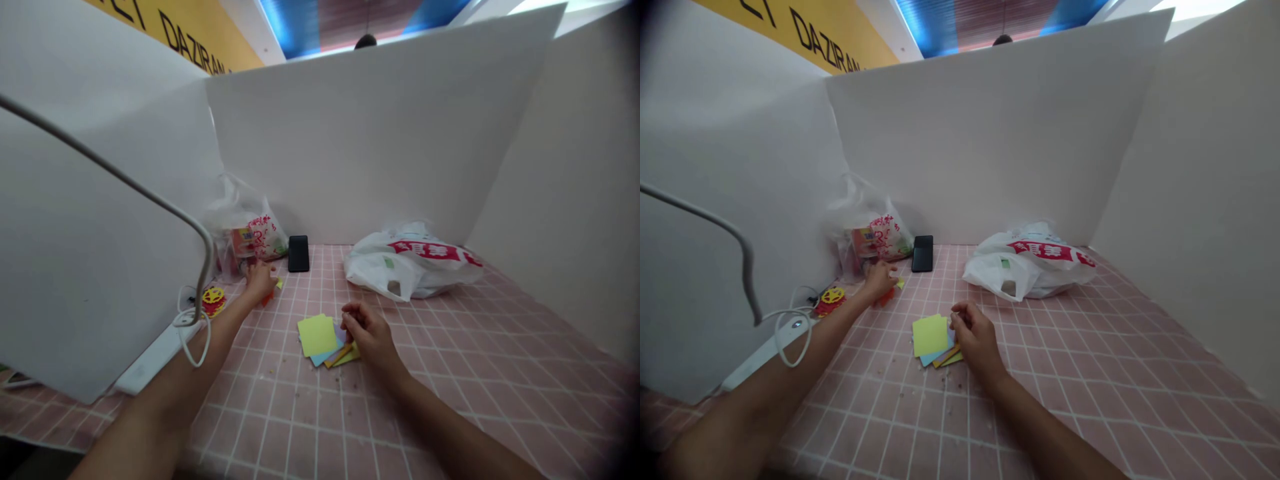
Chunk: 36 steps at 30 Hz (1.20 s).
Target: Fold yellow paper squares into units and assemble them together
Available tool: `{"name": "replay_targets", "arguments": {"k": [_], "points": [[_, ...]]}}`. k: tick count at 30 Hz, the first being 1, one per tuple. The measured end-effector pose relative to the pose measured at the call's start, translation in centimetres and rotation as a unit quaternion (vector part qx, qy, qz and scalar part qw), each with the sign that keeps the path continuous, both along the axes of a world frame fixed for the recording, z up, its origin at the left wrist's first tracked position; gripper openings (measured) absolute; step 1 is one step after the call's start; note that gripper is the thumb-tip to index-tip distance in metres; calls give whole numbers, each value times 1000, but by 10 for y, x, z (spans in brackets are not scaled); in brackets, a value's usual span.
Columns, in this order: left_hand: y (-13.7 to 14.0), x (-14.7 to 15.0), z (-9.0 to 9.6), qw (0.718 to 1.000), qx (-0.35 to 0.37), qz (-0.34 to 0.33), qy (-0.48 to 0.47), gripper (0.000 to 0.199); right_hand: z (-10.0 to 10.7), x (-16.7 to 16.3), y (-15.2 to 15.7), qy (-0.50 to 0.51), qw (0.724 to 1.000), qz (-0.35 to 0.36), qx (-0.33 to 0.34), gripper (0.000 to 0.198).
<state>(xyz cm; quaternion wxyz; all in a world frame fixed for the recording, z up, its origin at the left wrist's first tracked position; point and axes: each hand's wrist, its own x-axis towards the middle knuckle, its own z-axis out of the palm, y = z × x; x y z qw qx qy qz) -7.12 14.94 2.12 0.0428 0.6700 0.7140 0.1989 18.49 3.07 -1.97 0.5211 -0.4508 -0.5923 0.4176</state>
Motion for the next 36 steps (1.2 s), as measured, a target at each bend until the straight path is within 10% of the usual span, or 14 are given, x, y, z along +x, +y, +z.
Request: {"name": "replay_targets", "arguments": {"k": [7,12,36], "points": [[-63,29,-21,974,-10,-218,-58,26,-4,7,11,-144,989,-12,23,6],[-101,43,-42,935,-66,-331,-108,80,-10,3,6,-223,973,40,34,38],[-132,72,-50,933,-47,-287,-211,65,-10,-2,-1,-290,955,-6,53,28]]}}
